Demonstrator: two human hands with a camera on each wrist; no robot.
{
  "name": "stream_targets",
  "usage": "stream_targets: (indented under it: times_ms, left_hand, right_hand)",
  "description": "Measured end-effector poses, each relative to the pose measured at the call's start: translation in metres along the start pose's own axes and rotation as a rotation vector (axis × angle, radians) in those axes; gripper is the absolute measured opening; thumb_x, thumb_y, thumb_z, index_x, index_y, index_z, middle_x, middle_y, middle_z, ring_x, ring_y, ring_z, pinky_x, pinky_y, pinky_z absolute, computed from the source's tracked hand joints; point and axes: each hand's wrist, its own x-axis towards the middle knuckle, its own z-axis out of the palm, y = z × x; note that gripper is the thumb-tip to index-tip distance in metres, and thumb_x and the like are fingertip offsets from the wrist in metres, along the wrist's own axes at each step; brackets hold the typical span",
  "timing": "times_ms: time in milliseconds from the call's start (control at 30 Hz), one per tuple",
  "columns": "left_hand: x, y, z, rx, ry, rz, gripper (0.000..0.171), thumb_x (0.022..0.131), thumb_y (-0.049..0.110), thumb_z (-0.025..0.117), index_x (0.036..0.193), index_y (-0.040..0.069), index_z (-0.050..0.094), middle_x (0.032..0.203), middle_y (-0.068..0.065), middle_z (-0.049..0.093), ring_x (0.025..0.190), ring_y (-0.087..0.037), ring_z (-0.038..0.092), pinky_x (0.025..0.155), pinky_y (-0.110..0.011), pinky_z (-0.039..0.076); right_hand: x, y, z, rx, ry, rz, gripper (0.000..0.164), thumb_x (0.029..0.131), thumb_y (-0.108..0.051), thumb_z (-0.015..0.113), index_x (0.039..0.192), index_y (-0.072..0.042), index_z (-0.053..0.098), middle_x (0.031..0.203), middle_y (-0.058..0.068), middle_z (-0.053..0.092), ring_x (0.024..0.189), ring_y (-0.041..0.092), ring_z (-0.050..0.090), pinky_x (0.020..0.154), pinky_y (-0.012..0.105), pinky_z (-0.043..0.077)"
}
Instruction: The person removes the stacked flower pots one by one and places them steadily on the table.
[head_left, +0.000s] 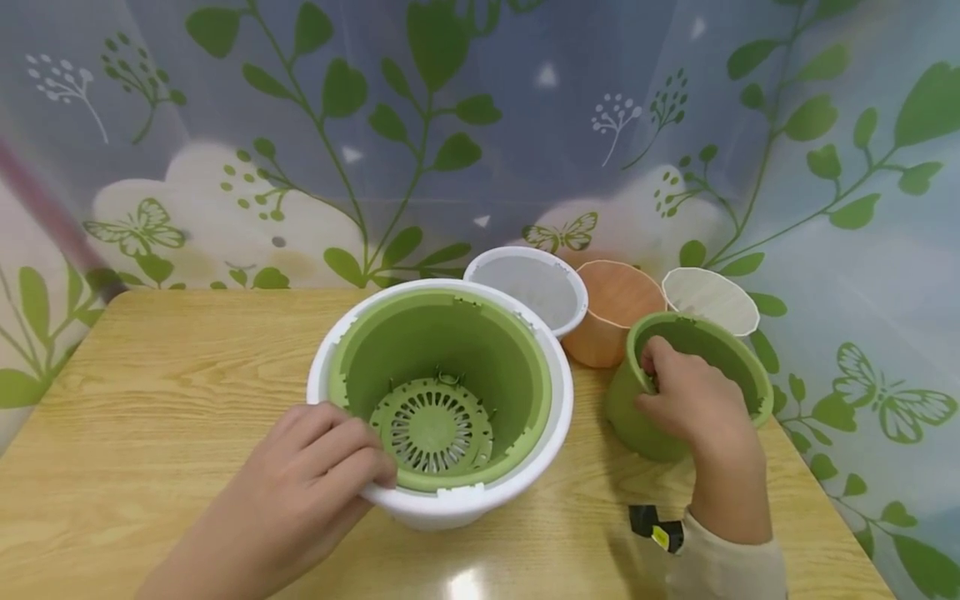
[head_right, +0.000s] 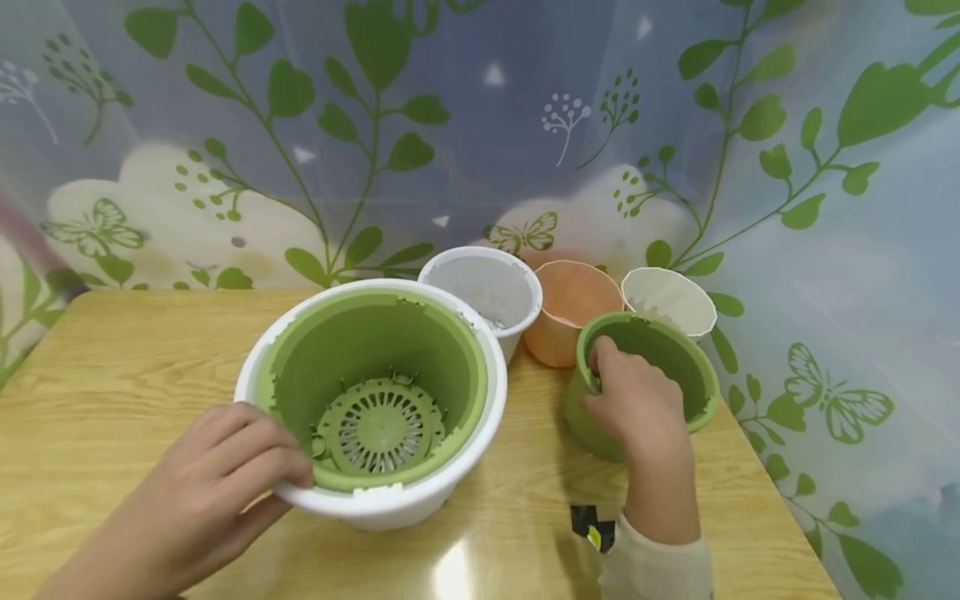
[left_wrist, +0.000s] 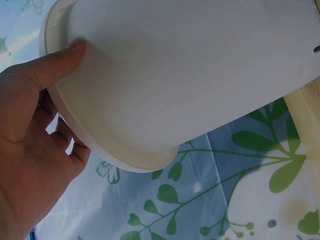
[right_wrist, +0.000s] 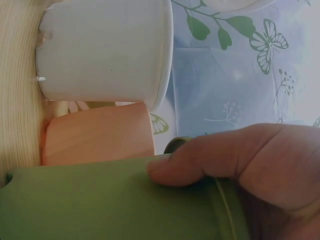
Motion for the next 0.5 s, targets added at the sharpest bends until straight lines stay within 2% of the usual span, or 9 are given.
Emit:
stream_targets:
  times_ms: [133, 267, 367, 433, 500]
  left_hand:
    - [-0.001, 0.0, -0.001, 0.005, -0.005, -0.008, 0.029, 0.105, 0.021, 0.047, 0.085, 0.014, 0.065, 0.088, 0.006, 0.062, 0.082, -0.018, 0.056, 0.073, -0.031, 0.041]
    - [-0.001, 0.0, -0.001, -0.001, -0.01, -0.015, 0.029, 0.105, 0.021, 0.046, 0.085, 0.014, 0.065, 0.089, 0.006, 0.062, 0.082, -0.018, 0.056, 0.073, -0.031, 0.041]
    - [-0.001, 0.0, -0.002, -0.001, -0.012, -0.014, 0.028, 0.105, 0.021, 0.046, 0.085, 0.014, 0.065, 0.089, 0.006, 0.062, 0.082, -0.018, 0.055, 0.073, -0.031, 0.04]
    - [-0.001, 0.0, -0.002, 0.0, -0.012, -0.013, 0.028, 0.105, 0.022, 0.047, 0.085, 0.014, 0.065, 0.089, 0.006, 0.062, 0.082, -0.018, 0.055, 0.073, -0.031, 0.039]
    - [-0.001, 0.0, -0.002, 0.001, -0.013, -0.013, 0.028, 0.105, 0.022, 0.047, 0.086, 0.014, 0.065, 0.089, 0.006, 0.062, 0.082, -0.018, 0.055, 0.073, -0.031, 0.039]
  right_hand:
    - [-0.001, -0.003, -0.003, 0.018, -0.024, 0.039, 0.04, 0.084, -0.029, 0.072, 0.112, -0.015, 0.048, 0.085, 0.006, 0.055, 0.073, 0.028, 0.054, 0.059, 0.042, 0.038]
    - [-0.008, -0.009, -0.007, 0.034, 0.029, 0.044, 0.071, 0.083, -0.05, 0.074, 0.137, -0.017, 0.042, 0.101, 0.009, 0.063, 0.09, 0.032, 0.062, 0.065, 0.047, 0.043]
    - [-0.017, -0.017, -0.011, 0.053, 0.154, -0.006, 0.077, 0.086, -0.055, 0.071, 0.147, -0.021, 0.038, 0.111, 0.009, 0.065, 0.101, 0.033, 0.062, 0.068, 0.052, 0.046]
    - [-0.023, -0.024, -0.012, 0.08, 0.26, -0.067, 0.071, 0.087, -0.053, 0.07, 0.146, -0.024, 0.042, 0.111, 0.006, 0.065, 0.103, 0.031, 0.061, 0.069, 0.053, 0.046]
    - [-0.028, -0.033, -0.013, 0.117, 0.386, -0.174, 0.062, 0.087, -0.046, 0.073, 0.14, -0.024, 0.051, 0.109, 0.003, 0.066, 0.103, 0.027, 0.06, 0.073, 0.052, 0.047]
